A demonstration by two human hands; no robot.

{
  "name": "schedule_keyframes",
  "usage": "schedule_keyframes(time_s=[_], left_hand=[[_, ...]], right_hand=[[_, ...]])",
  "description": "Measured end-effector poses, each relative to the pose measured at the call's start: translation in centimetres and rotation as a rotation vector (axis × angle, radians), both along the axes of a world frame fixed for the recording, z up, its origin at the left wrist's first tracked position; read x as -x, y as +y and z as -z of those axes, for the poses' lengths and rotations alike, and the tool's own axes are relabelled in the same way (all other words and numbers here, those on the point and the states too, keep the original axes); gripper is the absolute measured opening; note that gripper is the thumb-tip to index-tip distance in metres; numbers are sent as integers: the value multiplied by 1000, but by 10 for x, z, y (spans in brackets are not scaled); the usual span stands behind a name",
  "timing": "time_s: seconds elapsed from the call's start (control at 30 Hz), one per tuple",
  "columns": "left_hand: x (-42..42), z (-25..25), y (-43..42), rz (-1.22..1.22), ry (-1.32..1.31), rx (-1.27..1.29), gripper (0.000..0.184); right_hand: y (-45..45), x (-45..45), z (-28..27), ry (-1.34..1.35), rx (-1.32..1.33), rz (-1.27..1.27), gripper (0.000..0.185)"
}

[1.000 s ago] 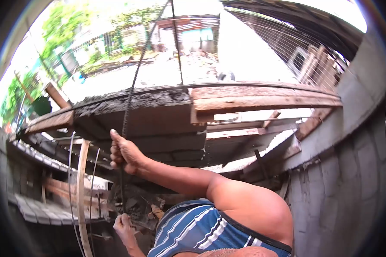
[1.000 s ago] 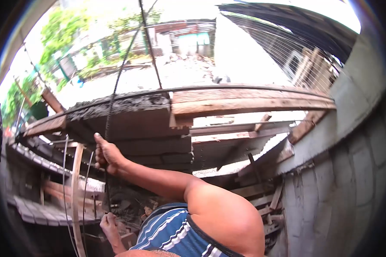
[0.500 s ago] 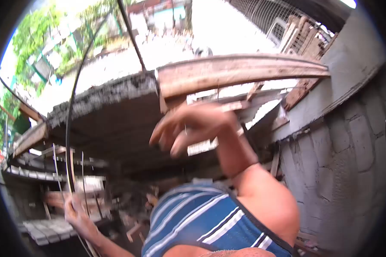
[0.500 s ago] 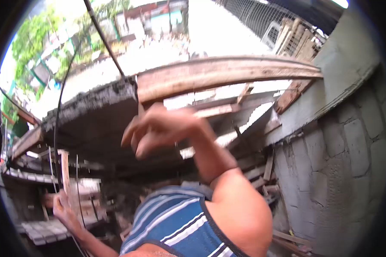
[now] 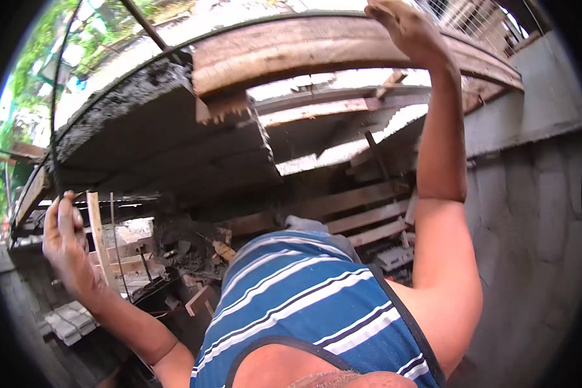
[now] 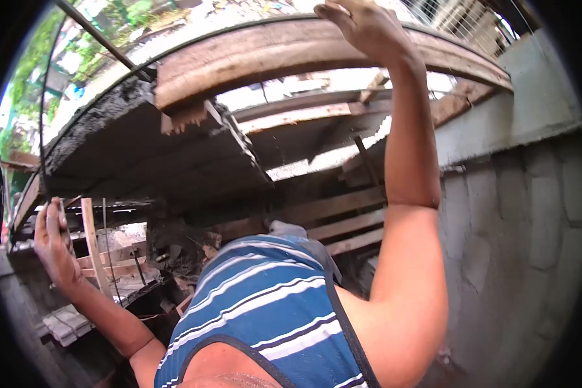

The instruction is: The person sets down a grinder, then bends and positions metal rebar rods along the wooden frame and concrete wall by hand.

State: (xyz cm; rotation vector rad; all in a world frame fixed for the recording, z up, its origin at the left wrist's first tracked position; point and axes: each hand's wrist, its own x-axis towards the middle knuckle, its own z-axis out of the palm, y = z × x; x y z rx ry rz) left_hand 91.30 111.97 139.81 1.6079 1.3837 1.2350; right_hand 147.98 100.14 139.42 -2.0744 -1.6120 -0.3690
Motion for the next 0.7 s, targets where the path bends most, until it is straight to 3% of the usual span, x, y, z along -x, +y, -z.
schedule_keyframes(time_s=[0.07,0.23,0.33,0.4,0.53,0.7], left_hand=[[-19,-14,12,-4,40,-64,20],[-58,-55,27,21,190,-68,17],[-52,-48,58,45,137,-94,17],[-60,-53,64,47,235,-66,18],[-63,-42,96,137,137,-22,19],[-98,-62,94,216,192,-57,23]], right_hand=[[4,-14,10,13,-48,-73,59],[5,-7,10,74,-34,-84,60],[5,-11,14,42,-56,-96,64],[0,-1,5,146,67,-11,67],[-2,8,-7,144,146,25,72],[6,17,-26,208,254,42,72]])
